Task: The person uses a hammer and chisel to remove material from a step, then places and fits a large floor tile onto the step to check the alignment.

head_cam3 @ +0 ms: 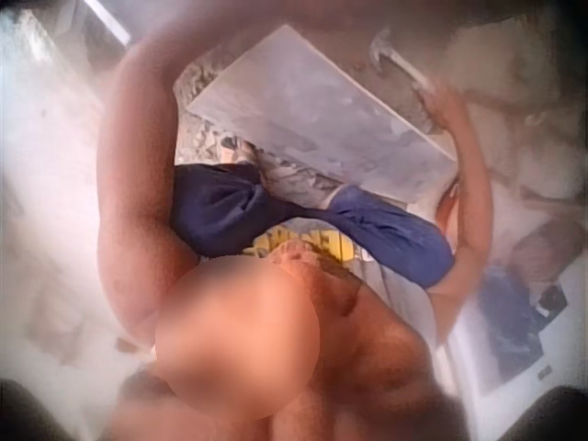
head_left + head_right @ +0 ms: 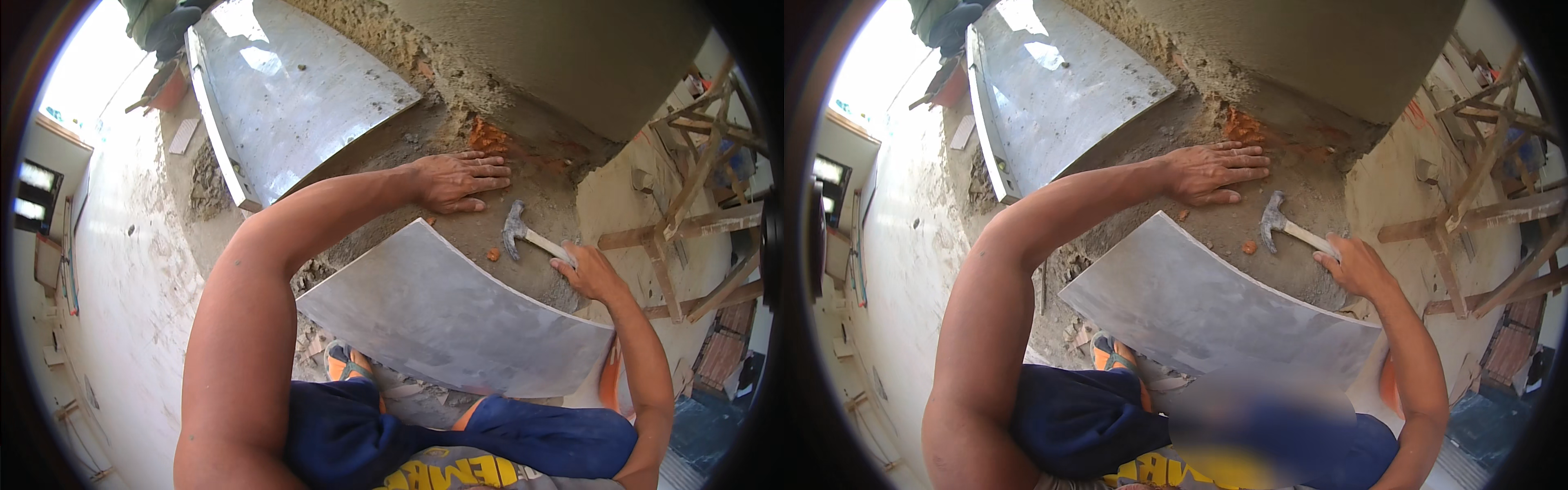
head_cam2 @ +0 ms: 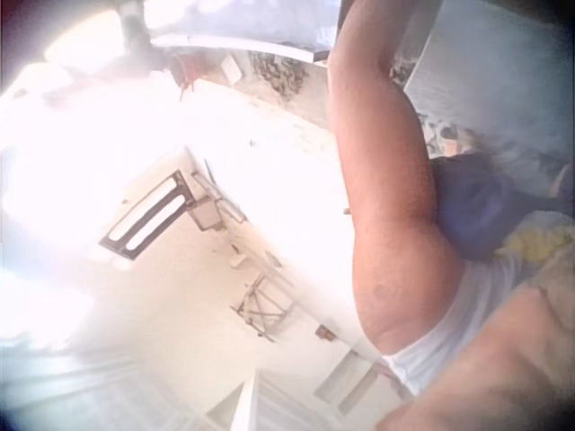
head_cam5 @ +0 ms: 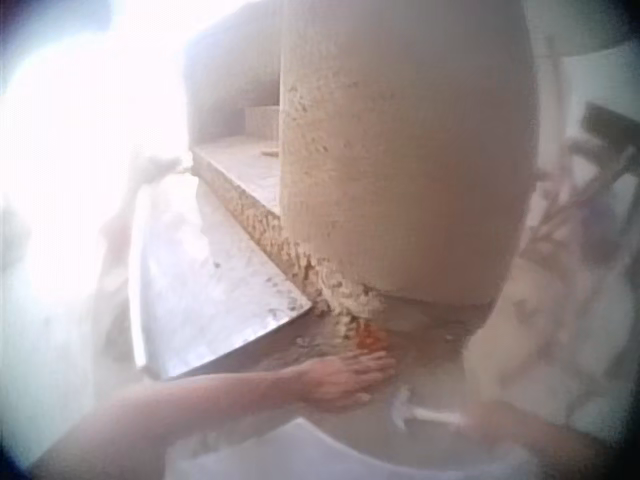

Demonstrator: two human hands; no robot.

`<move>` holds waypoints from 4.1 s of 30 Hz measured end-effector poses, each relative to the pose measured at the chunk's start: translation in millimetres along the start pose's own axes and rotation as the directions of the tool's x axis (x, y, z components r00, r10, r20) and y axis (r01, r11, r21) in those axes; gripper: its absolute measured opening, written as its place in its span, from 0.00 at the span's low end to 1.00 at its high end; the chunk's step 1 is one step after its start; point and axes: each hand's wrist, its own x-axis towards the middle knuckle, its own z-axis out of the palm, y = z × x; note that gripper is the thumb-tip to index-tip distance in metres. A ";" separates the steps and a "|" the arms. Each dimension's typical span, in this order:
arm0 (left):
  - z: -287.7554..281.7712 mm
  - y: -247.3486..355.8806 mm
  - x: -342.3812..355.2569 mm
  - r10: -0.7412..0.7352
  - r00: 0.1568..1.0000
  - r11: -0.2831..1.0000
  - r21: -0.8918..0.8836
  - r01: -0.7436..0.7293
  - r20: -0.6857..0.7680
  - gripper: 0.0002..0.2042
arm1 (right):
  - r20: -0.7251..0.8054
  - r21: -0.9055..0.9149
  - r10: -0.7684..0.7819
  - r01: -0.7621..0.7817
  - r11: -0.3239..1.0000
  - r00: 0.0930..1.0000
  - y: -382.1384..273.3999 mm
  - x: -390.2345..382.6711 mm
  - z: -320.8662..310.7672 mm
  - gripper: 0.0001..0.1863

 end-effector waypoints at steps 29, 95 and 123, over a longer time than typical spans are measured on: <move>-91.3 15.5 -92.6 -0.240 0.943 0.971 0.060 0.233 0.230 0.22 | -0.079 -0.011 -0.064 0.063 0.998 0.995 3.5 6.3 9.6 0.20; -90.8 27.0 -88.5 -0.913 0.375 0.238 -0.956 0.172 -0.160 0.08 | -0.084 -0.049 -0.036 0.032 0.998 0.996 3.3 5.4 9.9 0.22; -14.3 109.0 -150.5 -0.776 0.621 0.428 -0.816 0.389 -0.111 0.33 | -0.084 -0.052 -0.045 0.041 0.998 0.995 -3.3 2.1 15.3 0.18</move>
